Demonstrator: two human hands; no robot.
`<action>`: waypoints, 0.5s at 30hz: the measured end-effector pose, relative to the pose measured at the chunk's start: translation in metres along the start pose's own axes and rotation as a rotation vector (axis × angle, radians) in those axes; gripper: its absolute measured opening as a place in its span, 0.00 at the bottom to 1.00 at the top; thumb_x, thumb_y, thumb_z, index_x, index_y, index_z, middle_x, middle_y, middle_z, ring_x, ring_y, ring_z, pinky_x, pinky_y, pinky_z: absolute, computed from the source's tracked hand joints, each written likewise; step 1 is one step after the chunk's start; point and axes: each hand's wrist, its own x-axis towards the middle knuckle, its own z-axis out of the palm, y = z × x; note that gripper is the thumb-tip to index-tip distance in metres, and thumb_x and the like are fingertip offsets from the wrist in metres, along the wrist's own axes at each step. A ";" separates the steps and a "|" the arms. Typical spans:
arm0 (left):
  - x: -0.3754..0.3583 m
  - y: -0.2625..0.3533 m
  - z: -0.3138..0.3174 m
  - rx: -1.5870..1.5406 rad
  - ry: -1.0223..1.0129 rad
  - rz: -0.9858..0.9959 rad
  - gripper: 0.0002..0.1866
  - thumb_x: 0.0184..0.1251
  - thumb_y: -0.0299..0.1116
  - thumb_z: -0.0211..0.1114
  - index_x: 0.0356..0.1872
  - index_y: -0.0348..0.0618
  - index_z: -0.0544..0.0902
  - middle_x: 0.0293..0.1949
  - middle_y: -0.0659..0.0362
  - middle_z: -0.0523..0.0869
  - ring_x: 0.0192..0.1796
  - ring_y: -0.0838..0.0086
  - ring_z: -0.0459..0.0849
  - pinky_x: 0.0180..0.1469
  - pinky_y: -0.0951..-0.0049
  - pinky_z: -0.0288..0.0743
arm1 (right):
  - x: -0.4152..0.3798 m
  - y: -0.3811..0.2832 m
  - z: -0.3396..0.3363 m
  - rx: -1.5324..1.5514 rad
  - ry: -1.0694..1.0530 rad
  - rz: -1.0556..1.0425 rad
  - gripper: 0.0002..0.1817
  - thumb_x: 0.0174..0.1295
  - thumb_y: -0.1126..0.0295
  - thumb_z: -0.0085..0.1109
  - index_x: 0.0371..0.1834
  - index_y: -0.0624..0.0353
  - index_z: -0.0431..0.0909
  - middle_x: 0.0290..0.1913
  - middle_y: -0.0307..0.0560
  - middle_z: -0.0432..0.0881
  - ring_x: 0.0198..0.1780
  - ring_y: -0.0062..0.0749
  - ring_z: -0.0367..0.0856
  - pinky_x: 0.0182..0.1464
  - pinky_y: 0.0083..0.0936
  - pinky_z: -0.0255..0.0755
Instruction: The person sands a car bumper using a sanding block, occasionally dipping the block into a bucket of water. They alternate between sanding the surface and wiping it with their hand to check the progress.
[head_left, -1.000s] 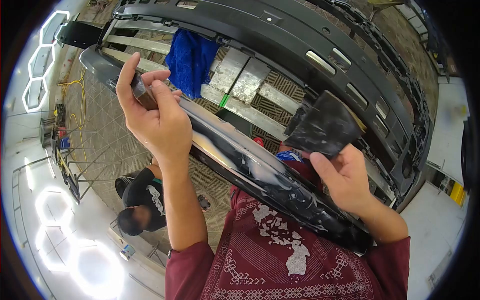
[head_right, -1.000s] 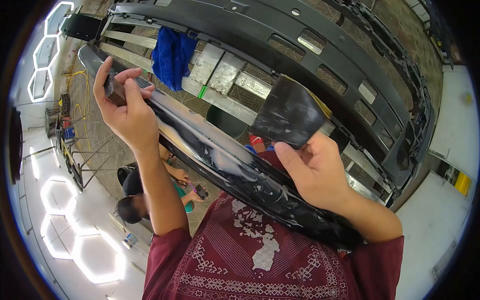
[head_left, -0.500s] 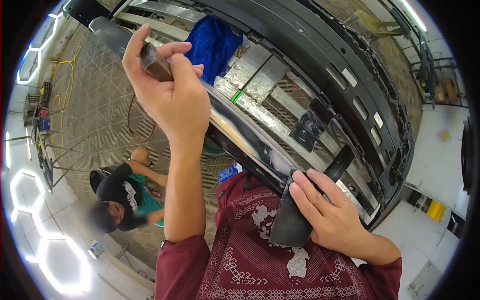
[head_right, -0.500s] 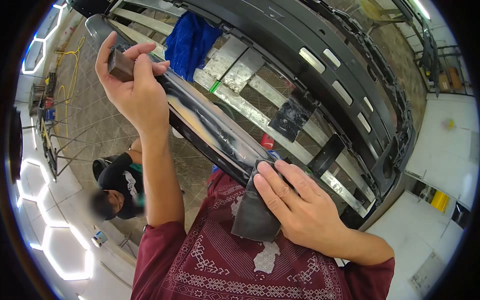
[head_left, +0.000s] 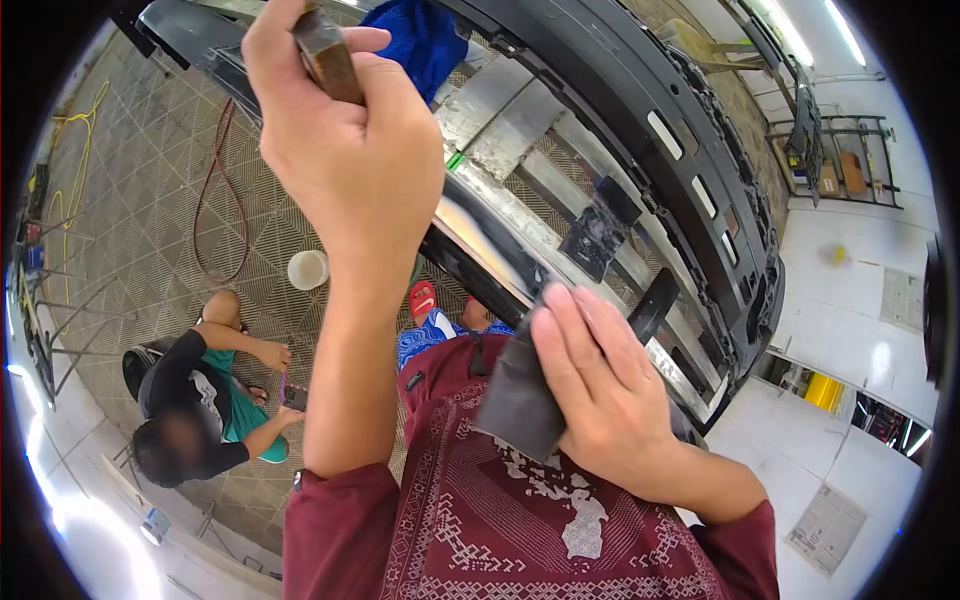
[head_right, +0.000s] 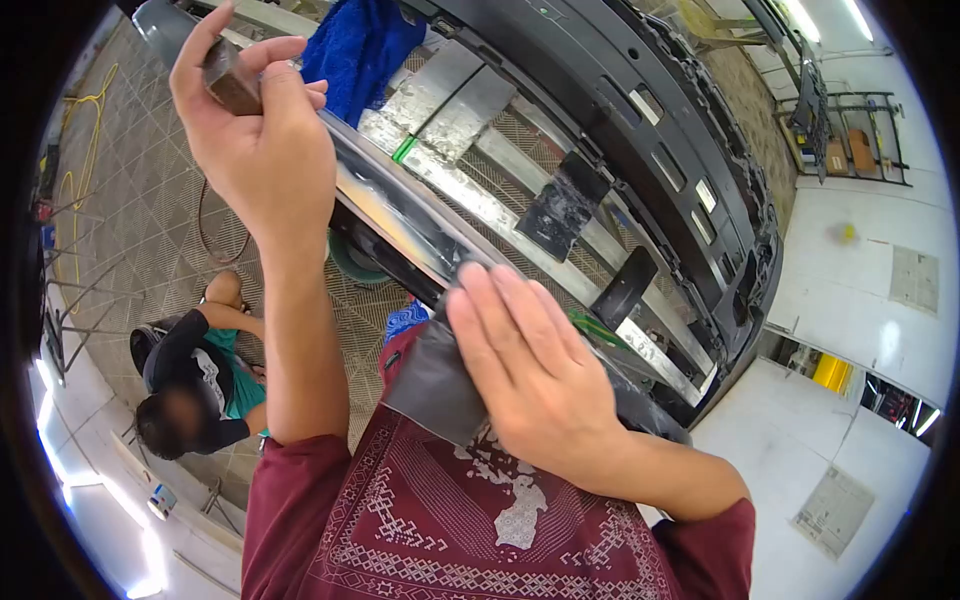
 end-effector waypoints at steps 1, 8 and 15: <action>0.000 -0.002 0.000 0.100 0.009 0.079 0.29 0.79 0.13 0.51 0.76 0.48 0.75 0.44 0.60 0.83 0.38 0.84 0.78 0.40 0.83 0.73 | -0.003 0.000 0.000 -0.003 -0.004 0.008 0.33 0.63 0.72 0.58 0.74 0.74 0.78 0.76 0.65 0.80 0.77 0.59 0.77 0.79 0.49 0.73; -0.002 -0.002 0.001 -0.040 -0.008 -0.015 0.28 0.81 0.14 0.51 0.76 0.50 0.75 0.44 0.62 0.83 0.37 0.85 0.77 0.38 0.85 0.70 | -0.014 -0.009 0.005 0.019 0.052 0.145 0.39 0.52 0.76 0.62 0.73 0.78 0.77 0.74 0.70 0.80 0.76 0.61 0.77 0.79 0.49 0.73; 0.006 0.003 -0.007 -0.125 -0.108 -0.065 0.25 0.77 0.16 0.59 0.73 0.38 0.72 0.47 0.52 0.93 0.34 0.81 0.86 0.45 0.76 0.87 | -0.028 -0.014 -0.005 -0.077 -0.021 0.167 0.32 0.63 0.73 0.57 0.72 0.77 0.77 0.72 0.70 0.81 0.75 0.61 0.79 0.76 0.47 0.76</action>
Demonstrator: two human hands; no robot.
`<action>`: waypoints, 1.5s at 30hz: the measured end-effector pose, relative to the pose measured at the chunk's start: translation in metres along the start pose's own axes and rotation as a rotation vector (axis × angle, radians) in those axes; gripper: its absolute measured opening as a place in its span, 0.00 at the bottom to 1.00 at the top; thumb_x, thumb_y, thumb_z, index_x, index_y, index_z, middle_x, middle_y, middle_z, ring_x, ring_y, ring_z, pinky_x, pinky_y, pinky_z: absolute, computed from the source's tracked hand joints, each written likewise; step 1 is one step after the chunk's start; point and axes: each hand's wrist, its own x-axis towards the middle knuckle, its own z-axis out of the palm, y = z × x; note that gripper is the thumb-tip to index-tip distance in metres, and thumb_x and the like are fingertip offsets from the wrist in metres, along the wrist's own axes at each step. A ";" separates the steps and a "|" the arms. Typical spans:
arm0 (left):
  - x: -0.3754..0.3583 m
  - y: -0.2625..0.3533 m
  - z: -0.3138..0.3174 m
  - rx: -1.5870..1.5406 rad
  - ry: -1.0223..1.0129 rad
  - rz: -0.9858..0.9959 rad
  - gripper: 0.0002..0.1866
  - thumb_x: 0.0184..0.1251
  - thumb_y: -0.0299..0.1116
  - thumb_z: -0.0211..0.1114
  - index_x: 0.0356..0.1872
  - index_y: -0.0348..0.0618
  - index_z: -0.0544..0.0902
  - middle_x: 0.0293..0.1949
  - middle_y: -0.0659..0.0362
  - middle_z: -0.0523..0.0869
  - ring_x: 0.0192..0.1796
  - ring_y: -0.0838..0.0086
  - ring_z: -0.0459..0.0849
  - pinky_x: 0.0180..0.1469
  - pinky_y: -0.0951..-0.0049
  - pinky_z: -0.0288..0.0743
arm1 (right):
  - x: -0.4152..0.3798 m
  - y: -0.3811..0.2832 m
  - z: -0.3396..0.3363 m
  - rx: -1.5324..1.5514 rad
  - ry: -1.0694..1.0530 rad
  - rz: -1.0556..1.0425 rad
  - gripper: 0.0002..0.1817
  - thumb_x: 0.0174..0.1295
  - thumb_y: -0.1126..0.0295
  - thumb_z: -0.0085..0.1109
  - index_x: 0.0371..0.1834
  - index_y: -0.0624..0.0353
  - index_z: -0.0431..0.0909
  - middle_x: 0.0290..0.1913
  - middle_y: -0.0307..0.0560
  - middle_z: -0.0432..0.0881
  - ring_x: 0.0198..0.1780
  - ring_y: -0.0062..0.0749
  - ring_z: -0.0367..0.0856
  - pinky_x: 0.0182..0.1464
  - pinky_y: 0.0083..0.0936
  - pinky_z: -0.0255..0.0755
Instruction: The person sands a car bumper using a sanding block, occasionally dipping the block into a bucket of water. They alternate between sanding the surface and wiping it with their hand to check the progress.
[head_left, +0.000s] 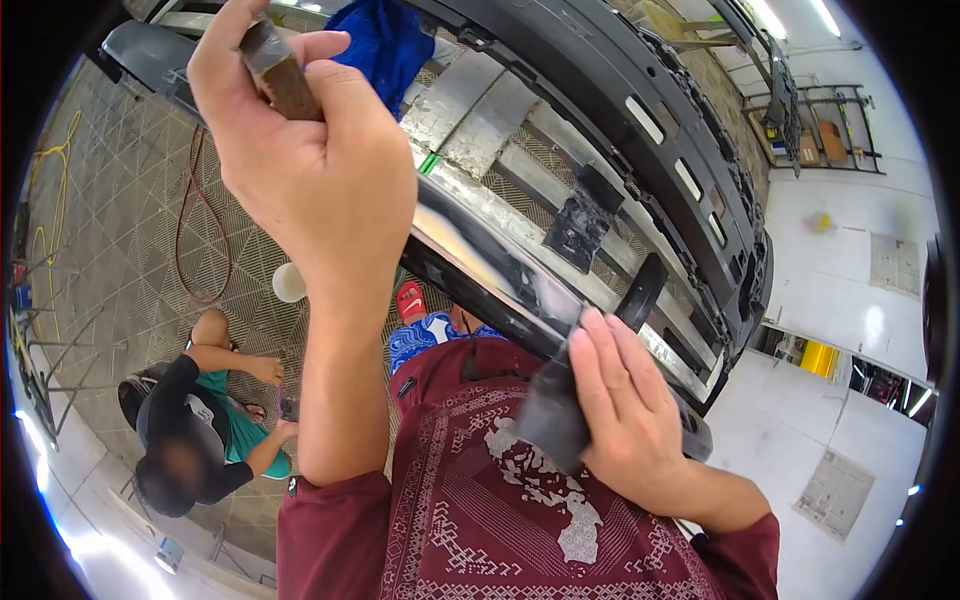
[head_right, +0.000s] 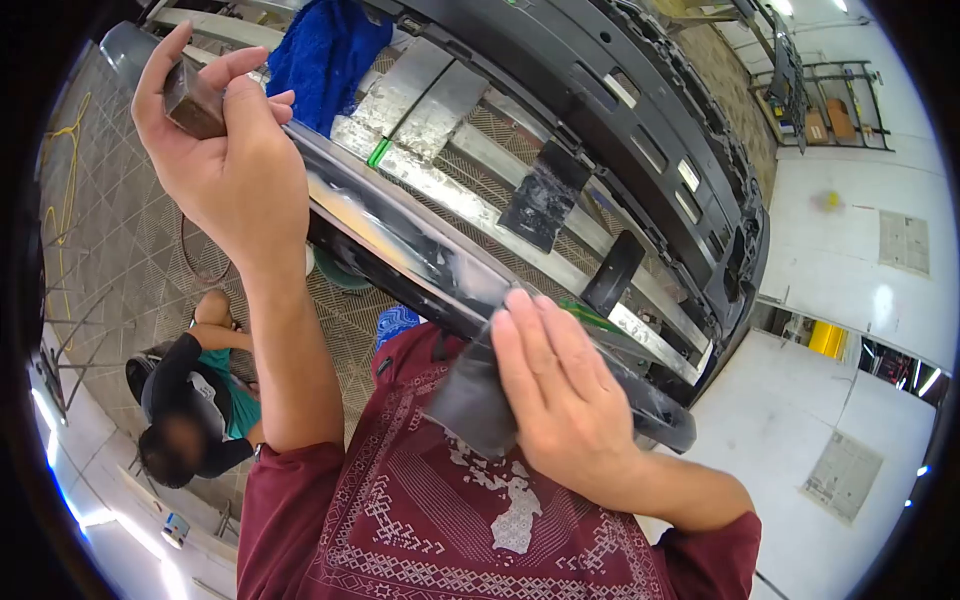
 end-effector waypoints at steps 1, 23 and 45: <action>-0.001 0.000 0.001 -0.007 0.004 -0.004 0.25 0.77 0.16 0.59 0.73 0.38 0.72 0.47 0.52 0.93 0.33 0.81 0.86 0.45 0.77 0.87 | 0.008 -0.004 0.002 0.010 0.005 -0.008 0.31 0.65 0.72 0.57 0.71 0.78 0.78 0.72 0.70 0.81 0.75 0.61 0.79 0.76 0.47 0.76; 0.002 0.002 -0.002 -0.007 -0.016 -0.005 0.25 0.78 0.16 0.59 0.73 0.39 0.72 0.49 0.52 0.93 0.34 0.82 0.86 0.45 0.78 0.87 | 0.006 -0.003 -0.006 0.021 0.004 0.002 0.31 0.63 0.72 0.58 0.70 0.79 0.78 0.72 0.70 0.82 0.74 0.59 0.80 0.76 0.45 0.77; 0.000 0.008 0.002 0.057 -0.007 -0.018 0.25 0.78 0.16 0.58 0.74 0.39 0.72 0.51 0.50 0.93 0.34 0.81 0.87 0.51 0.70 0.90 | 0.014 0.008 -0.017 0.024 -0.074 -0.096 0.29 0.68 0.68 0.55 0.69 0.77 0.79 0.72 0.66 0.81 0.72 0.58 0.81 0.76 0.45 0.77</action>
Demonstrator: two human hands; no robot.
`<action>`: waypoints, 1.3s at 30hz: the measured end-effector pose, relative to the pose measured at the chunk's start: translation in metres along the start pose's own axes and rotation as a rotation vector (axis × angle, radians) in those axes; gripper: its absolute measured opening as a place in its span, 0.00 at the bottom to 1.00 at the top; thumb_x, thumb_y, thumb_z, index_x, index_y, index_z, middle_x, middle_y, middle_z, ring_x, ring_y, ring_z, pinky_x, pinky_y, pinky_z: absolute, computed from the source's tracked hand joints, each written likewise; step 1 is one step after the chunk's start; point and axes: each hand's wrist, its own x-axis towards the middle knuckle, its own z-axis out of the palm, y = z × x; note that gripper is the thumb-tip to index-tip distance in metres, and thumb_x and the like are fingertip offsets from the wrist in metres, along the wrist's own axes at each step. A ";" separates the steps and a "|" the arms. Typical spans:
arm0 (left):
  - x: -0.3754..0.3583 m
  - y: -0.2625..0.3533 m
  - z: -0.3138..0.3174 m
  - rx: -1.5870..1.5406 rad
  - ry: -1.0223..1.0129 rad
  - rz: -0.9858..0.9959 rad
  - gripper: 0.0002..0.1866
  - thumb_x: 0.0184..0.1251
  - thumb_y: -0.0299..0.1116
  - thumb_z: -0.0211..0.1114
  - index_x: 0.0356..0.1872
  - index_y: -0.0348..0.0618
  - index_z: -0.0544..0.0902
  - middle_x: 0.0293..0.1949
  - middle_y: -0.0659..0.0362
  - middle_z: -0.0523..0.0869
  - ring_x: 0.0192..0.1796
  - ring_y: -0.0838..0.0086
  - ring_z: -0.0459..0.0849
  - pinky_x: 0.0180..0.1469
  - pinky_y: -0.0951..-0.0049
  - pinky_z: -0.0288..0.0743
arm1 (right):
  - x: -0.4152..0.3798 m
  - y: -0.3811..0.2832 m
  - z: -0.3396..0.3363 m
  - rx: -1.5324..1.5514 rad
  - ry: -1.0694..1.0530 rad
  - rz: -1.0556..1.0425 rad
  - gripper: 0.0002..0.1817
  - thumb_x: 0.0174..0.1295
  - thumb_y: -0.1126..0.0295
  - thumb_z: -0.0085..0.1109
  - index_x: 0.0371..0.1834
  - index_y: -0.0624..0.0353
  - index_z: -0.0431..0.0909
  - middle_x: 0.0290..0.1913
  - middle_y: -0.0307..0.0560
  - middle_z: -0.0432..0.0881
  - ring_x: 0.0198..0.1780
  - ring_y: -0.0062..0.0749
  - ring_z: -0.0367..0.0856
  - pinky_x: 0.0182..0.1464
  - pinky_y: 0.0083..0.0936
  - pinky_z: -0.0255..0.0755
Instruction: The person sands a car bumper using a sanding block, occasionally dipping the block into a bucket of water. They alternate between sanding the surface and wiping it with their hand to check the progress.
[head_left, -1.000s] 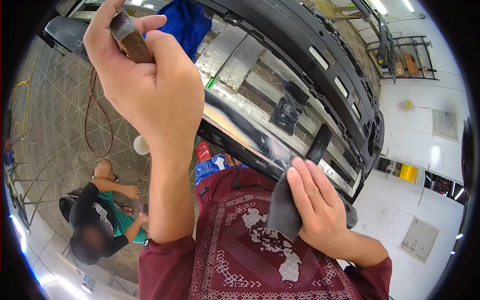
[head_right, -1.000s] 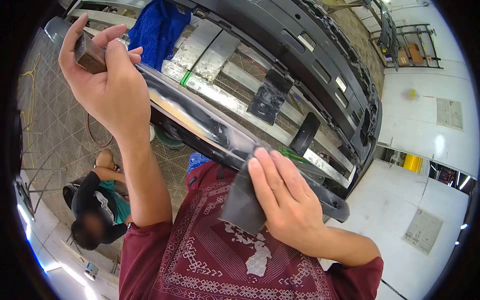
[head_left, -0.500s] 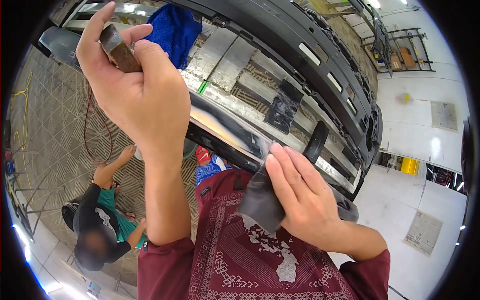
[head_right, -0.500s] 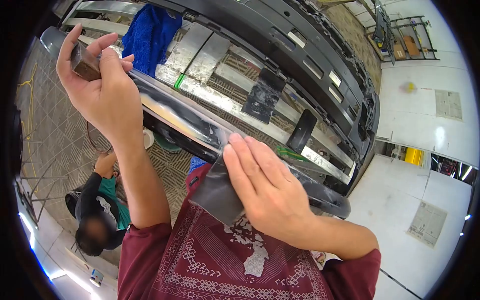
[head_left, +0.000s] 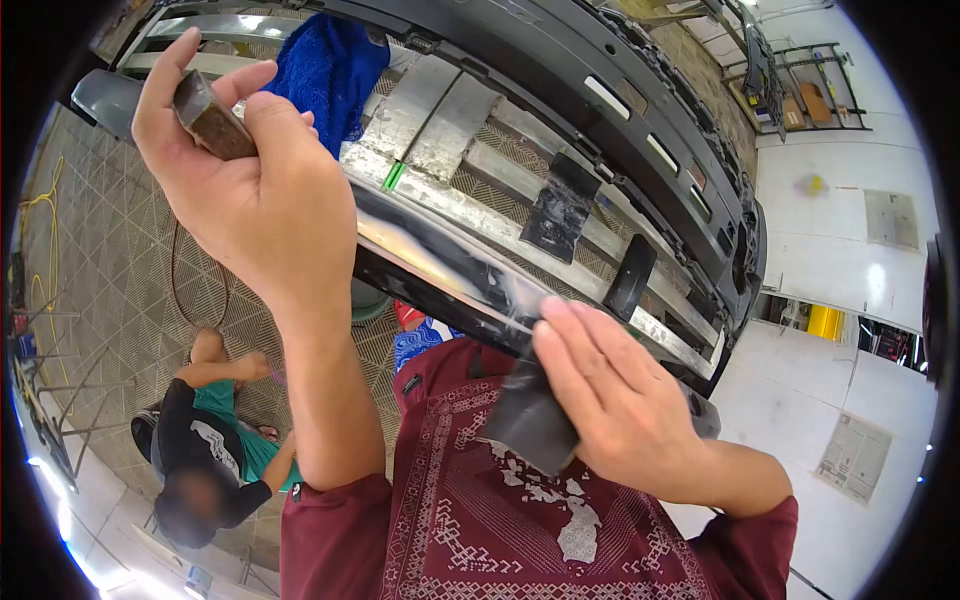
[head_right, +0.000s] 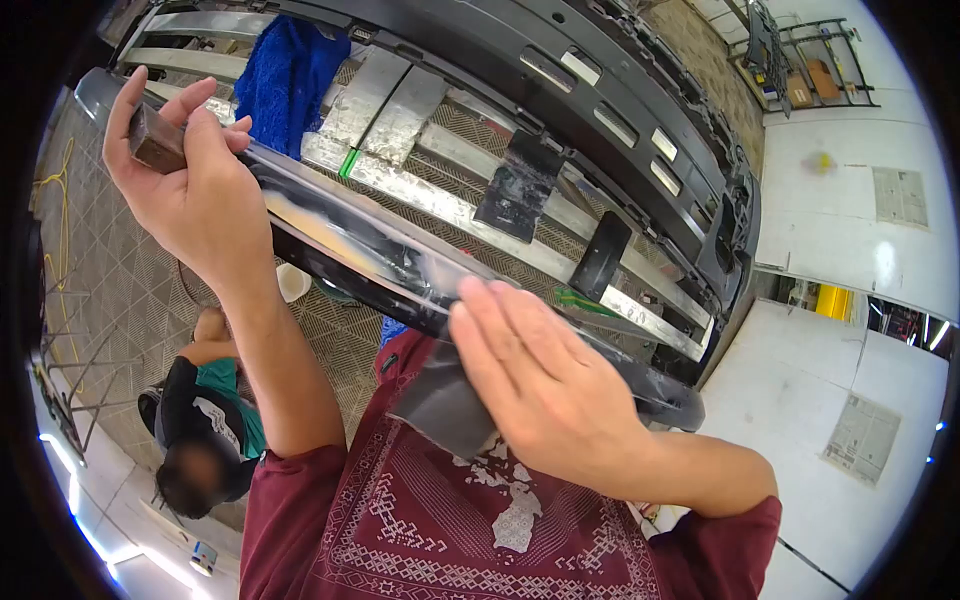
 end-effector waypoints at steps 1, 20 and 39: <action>-0.001 0.000 -0.001 0.008 -0.002 -0.005 0.25 0.78 0.16 0.58 0.74 0.39 0.72 0.51 0.50 0.93 0.34 0.80 0.87 0.51 0.70 0.90 | 0.002 0.001 0.002 -0.001 0.003 -0.006 0.29 0.68 0.68 0.55 0.69 0.77 0.79 0.72 0.66 0.81 0.72 0.58 0.81 0.76 0.45 0.77; 0.000 -0.002 -0.001 0.031 -0.027 -0.008 0.25 0.78 0.16 0.58 0.74 0.40 0.72 0.51 0.50 0.92 0.34 0.81 0.86 0.51 0.73 0.90 | 0.007 -0.004 0.022 -0.067 0.155 -0.049 0.25 0.70 0.70 0.59 0.68 0.65 0.86 0.73 0.53 0.84 0.75 0.53 0.78 0.74 0.44 0.82; 0.000 -0.001 -0.002 0.029 -0.052 -0.009 0.26 0.78 0.16 0.58 0.74 0.42 0.73 0.51 0.52 0.92 0.34 0.81 0.86 0.50 0.75 0.87 | 0.000 -0.012 0.017 -0.053 0.134 0.055 0.26 0.70 0.69 0.57 0.67 0.71 0.84 0.74 0.60 0.82 0.76 0.55 0.77 0.75 0.46 0.80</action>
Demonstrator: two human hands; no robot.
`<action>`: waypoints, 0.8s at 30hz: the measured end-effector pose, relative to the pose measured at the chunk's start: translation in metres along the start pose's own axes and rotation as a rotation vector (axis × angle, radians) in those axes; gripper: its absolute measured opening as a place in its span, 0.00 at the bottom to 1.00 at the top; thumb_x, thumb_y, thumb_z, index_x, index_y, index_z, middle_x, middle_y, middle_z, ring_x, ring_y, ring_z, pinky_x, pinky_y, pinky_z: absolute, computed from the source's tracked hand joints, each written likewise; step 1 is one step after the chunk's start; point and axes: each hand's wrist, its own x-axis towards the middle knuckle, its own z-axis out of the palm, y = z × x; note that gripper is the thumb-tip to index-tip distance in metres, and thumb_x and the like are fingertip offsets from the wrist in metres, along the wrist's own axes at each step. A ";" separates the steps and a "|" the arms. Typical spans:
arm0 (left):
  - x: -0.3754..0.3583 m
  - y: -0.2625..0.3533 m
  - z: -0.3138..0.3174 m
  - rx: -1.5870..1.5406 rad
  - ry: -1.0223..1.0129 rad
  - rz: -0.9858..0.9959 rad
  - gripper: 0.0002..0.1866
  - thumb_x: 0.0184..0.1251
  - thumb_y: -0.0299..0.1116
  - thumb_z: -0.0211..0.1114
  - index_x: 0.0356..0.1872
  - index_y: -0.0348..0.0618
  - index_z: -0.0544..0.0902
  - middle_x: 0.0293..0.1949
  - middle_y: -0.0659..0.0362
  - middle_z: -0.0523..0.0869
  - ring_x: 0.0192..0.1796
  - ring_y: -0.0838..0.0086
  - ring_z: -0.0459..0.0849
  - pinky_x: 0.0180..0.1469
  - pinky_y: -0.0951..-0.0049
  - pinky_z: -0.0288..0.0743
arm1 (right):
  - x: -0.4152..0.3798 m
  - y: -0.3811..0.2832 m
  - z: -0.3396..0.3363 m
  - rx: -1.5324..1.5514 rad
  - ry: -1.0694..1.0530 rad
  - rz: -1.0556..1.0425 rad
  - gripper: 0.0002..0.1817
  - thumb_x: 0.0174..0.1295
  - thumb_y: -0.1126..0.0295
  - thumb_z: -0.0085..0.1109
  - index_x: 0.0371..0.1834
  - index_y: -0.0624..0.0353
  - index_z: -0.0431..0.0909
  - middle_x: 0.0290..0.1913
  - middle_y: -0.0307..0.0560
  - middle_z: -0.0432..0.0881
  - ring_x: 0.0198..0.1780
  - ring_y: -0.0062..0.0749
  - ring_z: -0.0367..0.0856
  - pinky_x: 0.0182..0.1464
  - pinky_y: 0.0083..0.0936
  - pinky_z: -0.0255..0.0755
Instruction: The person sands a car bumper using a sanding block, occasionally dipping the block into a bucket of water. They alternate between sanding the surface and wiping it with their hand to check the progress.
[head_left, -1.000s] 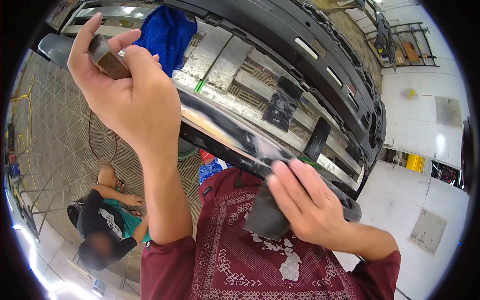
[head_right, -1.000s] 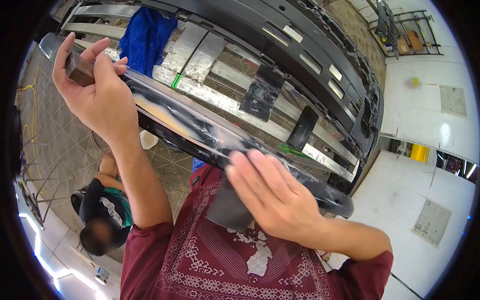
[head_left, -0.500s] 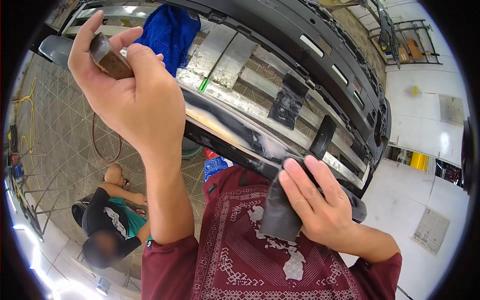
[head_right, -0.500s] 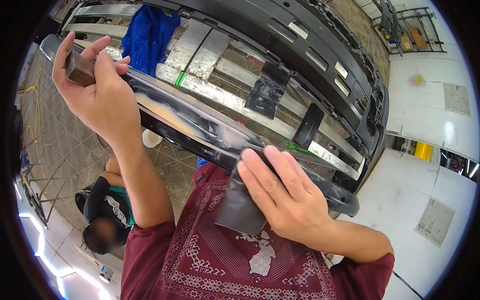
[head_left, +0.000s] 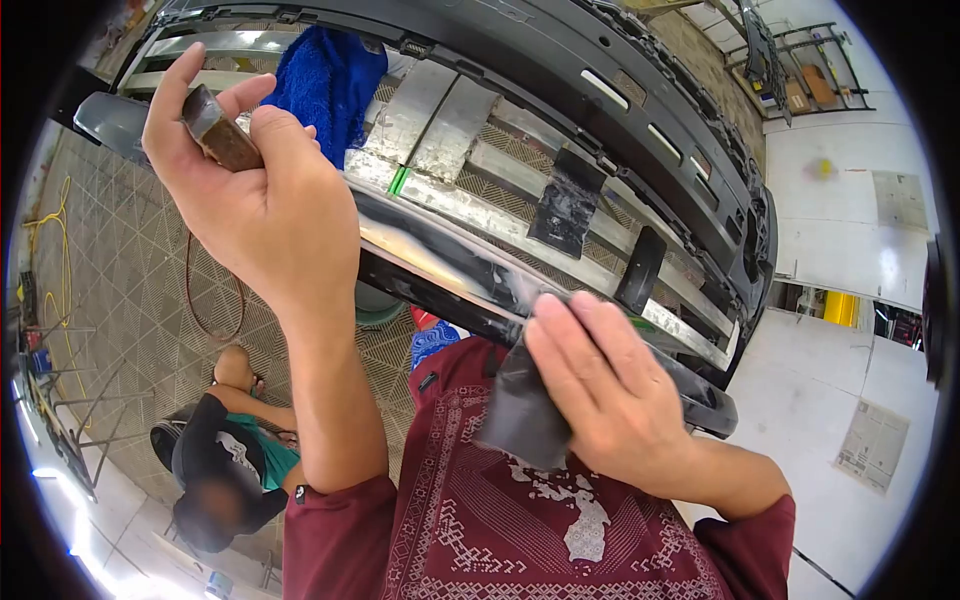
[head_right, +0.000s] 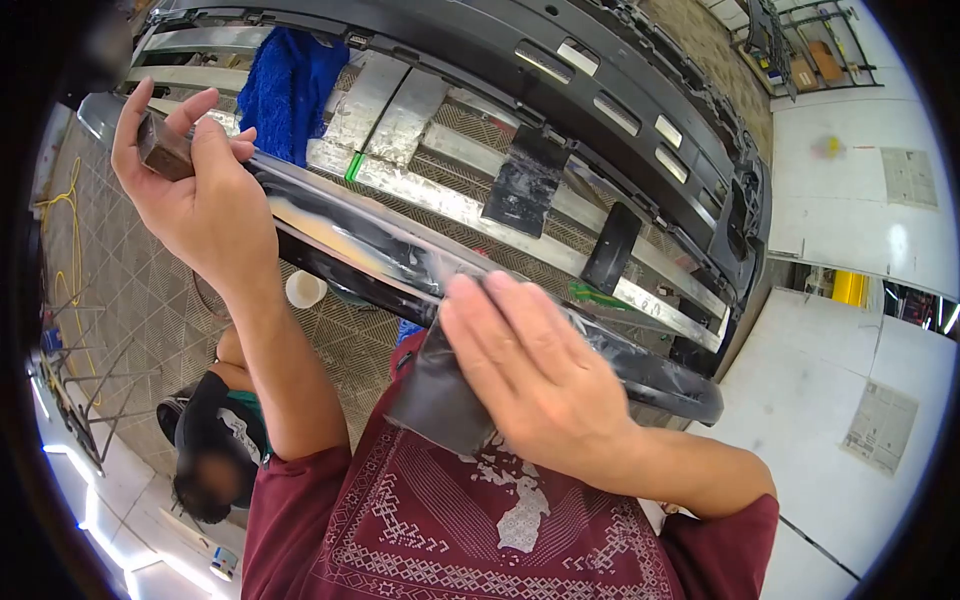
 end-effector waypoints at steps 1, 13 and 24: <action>0.000 0.000 0.000 -0.013 -0.001 0.009 0.26 0.78 0.16 0.58 0.74 0.42 0.73 0.51 0.52 0.92 0.34 0.81 0.86 0.50 0.75 0.87 | -0.009 0.003 -0.001 -0.031 0.016 0.016 0.26 0.70 0.69 0.57 0.68 0.71 0.84 0.74 0.60 0.82 0.76 0.55 0.77 0.75 0.46 0.80; 0.001 0.003 0.002 -0.019 0.013 -0.003 0.26 0.79 0.16 0.58 0.75 0.40 0.72 0.51 0.52 0.92 0.35 0.78 0.87 0.48 0.76 0.86 | -0.026 0.013 0.001 0.154 -0.017 0.038 0.28 0.68 0.70 0.57 0.71 0.72 0.80 0.76 0.64 0.79 0.76 0.55 0.79 0.79 0.48 0.75; 0.001 0.002 0.000 -0.150 0.060 -0.024 0.27 0.79 0.15 0.57 0.76 0.39 0.66 0.52 0.47 0.90 0.34 0.76 0.86 0.50 0.67 0.92 | 0.006 0.021 -0.006 0.214 -0.049 -0.108 0.30 0.69 0.69 0.54 0.73 0.73 0.79 0.76 0.62 0.80 0.78 0.54 0.78 0.82 0.50 0.70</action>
